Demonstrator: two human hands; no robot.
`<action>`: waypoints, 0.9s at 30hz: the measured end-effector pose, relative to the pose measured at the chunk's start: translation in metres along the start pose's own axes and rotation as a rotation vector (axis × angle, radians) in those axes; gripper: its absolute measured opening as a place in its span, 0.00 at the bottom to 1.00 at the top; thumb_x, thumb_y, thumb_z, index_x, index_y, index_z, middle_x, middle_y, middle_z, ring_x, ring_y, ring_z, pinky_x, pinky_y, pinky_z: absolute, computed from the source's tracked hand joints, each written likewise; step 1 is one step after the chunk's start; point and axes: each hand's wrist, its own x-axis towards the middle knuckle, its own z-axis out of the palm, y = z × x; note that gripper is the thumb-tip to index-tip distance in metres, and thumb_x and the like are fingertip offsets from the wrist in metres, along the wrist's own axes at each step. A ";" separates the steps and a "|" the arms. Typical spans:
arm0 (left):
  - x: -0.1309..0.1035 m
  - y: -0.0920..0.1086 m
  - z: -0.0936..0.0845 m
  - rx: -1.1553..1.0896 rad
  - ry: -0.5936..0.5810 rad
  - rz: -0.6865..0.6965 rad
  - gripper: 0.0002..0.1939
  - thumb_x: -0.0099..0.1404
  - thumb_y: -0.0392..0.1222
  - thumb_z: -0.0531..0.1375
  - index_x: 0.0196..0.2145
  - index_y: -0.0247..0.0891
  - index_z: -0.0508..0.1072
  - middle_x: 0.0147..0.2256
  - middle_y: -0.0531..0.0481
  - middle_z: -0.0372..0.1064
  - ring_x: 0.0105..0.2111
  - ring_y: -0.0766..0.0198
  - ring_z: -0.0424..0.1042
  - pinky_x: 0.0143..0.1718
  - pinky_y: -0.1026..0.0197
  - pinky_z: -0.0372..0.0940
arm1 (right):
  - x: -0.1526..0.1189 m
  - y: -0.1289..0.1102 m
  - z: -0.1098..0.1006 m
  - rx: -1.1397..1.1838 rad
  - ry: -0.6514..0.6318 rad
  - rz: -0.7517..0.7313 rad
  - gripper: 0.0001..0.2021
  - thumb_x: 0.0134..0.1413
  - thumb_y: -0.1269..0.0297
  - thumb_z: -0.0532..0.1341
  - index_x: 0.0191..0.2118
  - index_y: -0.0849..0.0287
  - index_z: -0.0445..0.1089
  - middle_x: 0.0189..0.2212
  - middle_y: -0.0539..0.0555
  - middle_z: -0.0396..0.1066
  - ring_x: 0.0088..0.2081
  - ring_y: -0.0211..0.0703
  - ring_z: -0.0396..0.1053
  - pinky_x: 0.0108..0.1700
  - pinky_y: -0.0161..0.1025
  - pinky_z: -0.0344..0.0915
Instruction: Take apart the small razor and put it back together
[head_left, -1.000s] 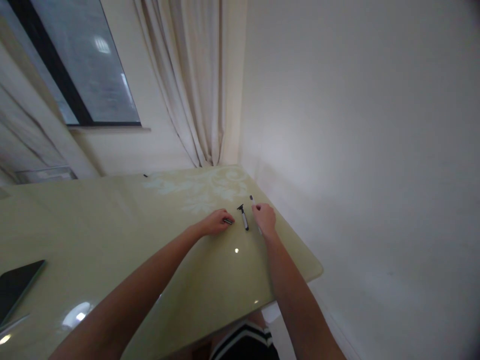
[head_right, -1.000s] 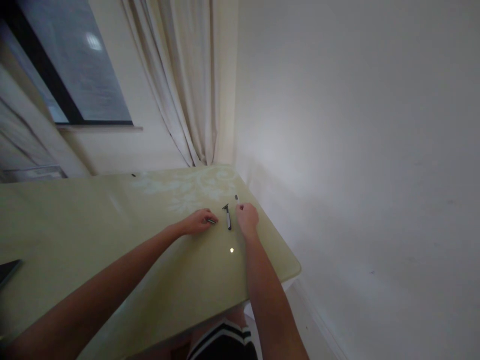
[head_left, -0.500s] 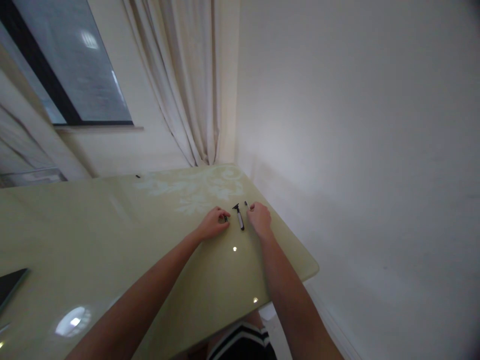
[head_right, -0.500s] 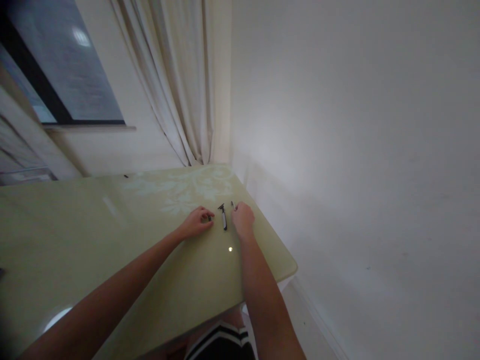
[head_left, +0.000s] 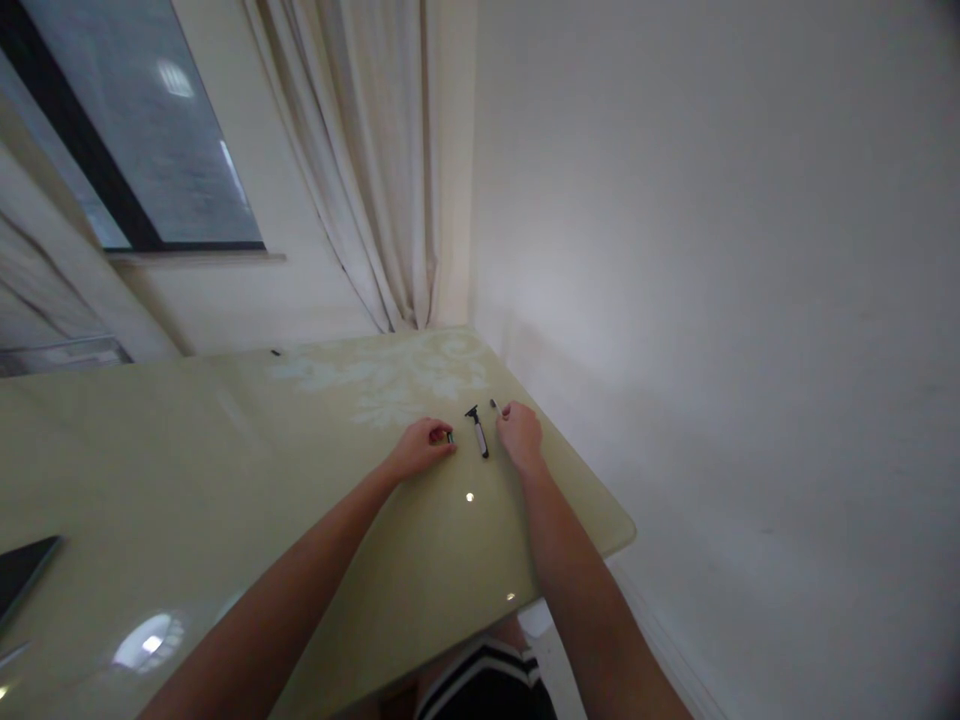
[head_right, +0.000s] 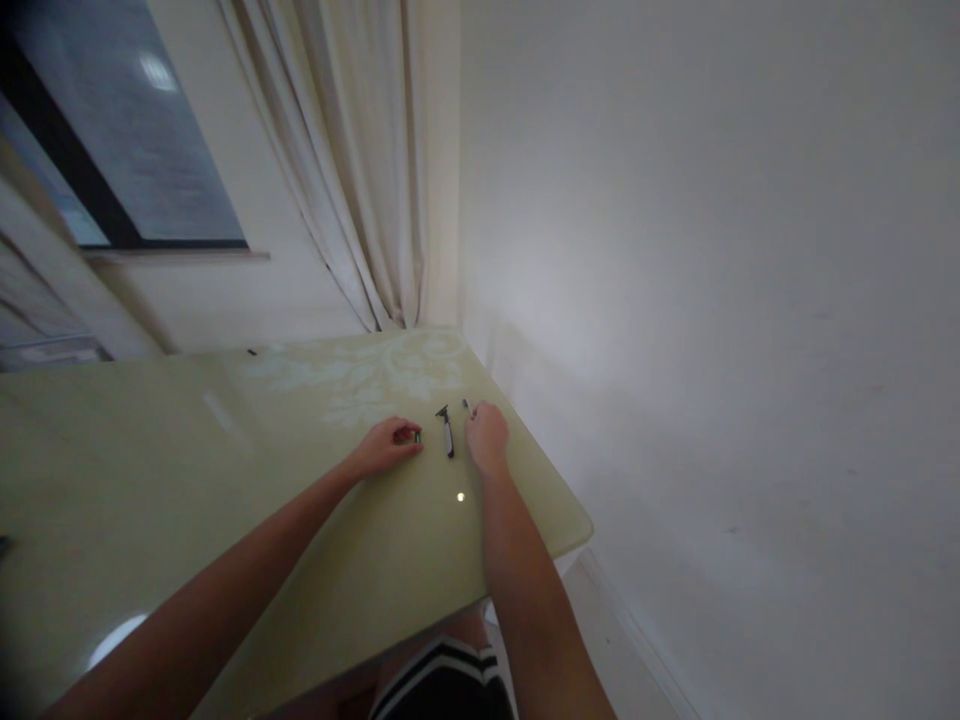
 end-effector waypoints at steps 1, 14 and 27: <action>0.000 0.000 -0.001 -0.002 -0.004 -0.008 0.21 0.57 0.48 0.67 0.46 0.36 0.80 0.38 0.45 0.74 0.37 0.58 0.73 0.42 0.57 0.69 | 0.000 0.000 0.000 0.001 0.000 -0.002 0.10 0.62 0.70 0.59 0.43 0.59 0.78 0.43 0.61 0.77 0.45 0.48 0.75 0.42 0.37 0.63; -0.007 0.007 -0.003 0.024 0.014 -0.030 0.21 0.57 0.51 0.66 0.44 0.34 0.79 0.36 0.45 0.75 0.35 0.58 0.72 0.38 0.58 0.66 | -0.015 -0.020 -0.007 0.077 0.067 -0.155 0.11 0.68 0.60 0.57 0.44 0.57 0.76 0.39 0.56 0.76 0.39 0.44 0.72 0.38 0.37 0.60; -0.094 -0.073 -0.109 0.341 0.128 -0.281 0.24 0.60 0.59 0.60 0.48 0.45 0.80 0.45 0.45 0.78 0.44 0.51 0.75 0.45 0.52 0.65 | -0.033 -0.030 0.008 -0.098 -0.032 -0.302 0.10 0.64 0.68 0.58 0.48 0.58 0.73 0.46 0.61 0.73 0.44 0.49 0.73 0.42 0.39 0.64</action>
